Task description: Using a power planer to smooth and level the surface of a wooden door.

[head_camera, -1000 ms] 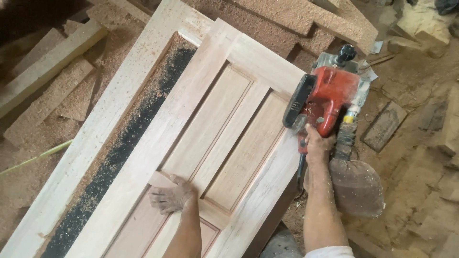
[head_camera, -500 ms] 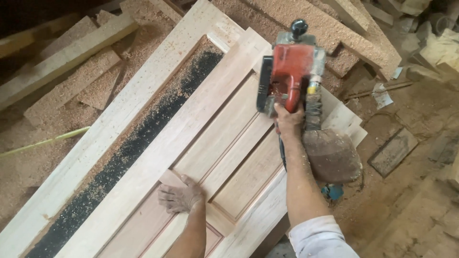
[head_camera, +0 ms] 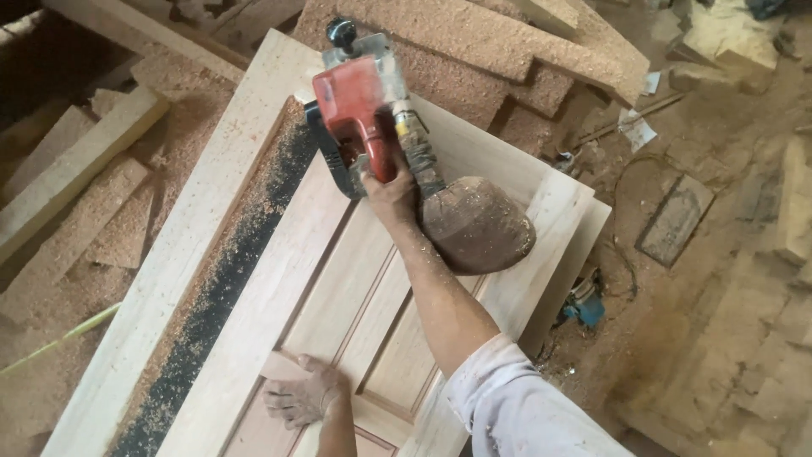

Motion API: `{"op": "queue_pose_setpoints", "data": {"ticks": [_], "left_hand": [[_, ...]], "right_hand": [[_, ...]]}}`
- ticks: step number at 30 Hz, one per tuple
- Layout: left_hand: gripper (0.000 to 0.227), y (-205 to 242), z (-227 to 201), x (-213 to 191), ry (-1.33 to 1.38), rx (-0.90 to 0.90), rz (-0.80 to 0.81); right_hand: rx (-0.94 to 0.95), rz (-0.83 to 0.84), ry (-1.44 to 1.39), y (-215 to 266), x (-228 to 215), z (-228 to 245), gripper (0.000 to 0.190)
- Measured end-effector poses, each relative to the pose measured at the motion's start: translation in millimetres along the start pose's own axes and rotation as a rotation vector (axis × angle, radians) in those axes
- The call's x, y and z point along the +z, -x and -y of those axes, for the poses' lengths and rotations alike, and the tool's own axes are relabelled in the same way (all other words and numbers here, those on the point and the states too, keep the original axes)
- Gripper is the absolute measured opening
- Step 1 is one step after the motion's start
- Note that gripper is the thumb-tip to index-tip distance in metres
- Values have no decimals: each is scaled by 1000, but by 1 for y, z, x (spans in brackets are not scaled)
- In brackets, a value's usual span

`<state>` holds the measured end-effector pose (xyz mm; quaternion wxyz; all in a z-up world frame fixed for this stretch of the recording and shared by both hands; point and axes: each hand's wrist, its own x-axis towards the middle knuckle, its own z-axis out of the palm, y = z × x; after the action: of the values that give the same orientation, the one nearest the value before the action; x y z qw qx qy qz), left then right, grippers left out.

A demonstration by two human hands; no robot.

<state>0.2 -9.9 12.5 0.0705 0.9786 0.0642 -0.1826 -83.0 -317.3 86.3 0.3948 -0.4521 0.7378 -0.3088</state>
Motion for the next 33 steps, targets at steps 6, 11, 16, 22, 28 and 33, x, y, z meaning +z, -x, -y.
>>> {"op": "queue_pose_setpoints", "data": {"ticks": [6,11,16,22,28,33], "left_hand": [[90,-10,13,19,-45,38,-73],[91,-8,10,15,-15,30,-61],[89,2,3,5,14,22,-54],[91,-6,11,13,-56,-19,7],[88,9,4,-8,12,3,46],[90,9,3,-13,56,23,39]], "right_hand": [[135,94,-64,17,-47,-15,57],[134,-67,-12,30,-107,-48,65],[153,-168,-98,45,-169,-93,53],[249,-304,-362,76,-227,-122,56],[121,-260,-314,76,-252,-146,34],[172,-214,-295,66,-238,-119,33]]}}
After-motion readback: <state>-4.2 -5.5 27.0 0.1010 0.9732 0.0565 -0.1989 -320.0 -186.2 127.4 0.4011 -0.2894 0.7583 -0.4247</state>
